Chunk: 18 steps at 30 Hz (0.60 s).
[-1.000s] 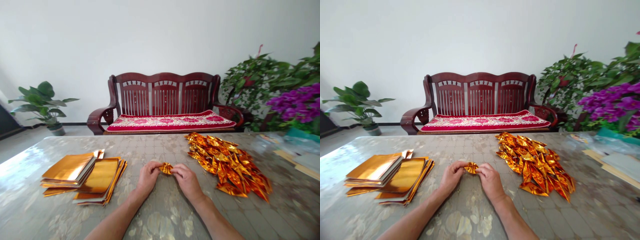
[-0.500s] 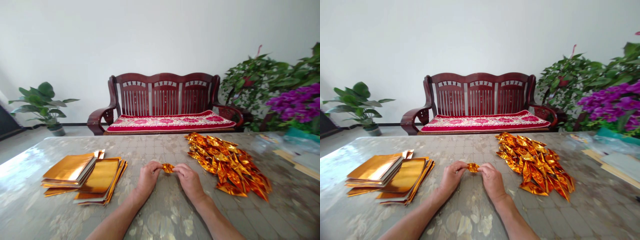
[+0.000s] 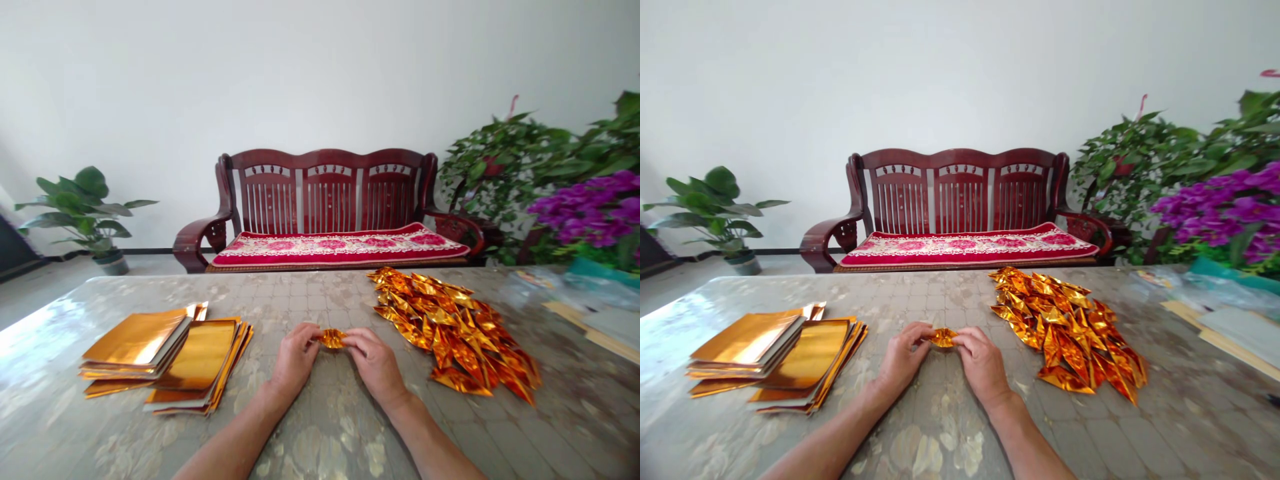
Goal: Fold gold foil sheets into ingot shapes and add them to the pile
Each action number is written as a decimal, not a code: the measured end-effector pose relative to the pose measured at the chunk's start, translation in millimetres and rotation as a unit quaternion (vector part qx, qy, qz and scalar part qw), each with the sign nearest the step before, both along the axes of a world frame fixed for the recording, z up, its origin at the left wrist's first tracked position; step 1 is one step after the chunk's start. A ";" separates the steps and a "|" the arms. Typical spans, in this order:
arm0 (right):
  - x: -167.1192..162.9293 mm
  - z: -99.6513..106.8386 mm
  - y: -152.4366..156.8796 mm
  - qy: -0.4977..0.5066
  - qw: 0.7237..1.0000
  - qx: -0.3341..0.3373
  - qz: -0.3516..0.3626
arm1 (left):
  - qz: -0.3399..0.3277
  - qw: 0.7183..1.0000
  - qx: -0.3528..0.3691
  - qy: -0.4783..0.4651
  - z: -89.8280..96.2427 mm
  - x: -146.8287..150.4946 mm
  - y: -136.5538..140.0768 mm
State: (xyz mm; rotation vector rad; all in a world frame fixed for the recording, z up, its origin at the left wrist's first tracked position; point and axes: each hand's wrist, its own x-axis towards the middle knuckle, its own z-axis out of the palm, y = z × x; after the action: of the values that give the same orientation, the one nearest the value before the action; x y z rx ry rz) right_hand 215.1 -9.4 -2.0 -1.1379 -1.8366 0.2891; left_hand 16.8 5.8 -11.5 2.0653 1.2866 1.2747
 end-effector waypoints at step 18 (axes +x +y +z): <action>1.6 10.6 2.4 0.052 0.991 0.067 -0.103 | 0.137 0.977 -0.131 0.097 2.0 1.8 1.3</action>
State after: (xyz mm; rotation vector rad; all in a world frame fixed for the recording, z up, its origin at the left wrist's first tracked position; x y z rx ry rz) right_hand 216.7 -6.9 8.7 -1.1839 -1.6086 0.1021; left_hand 18.7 7.2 -9.5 1.9082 1.7750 0.9615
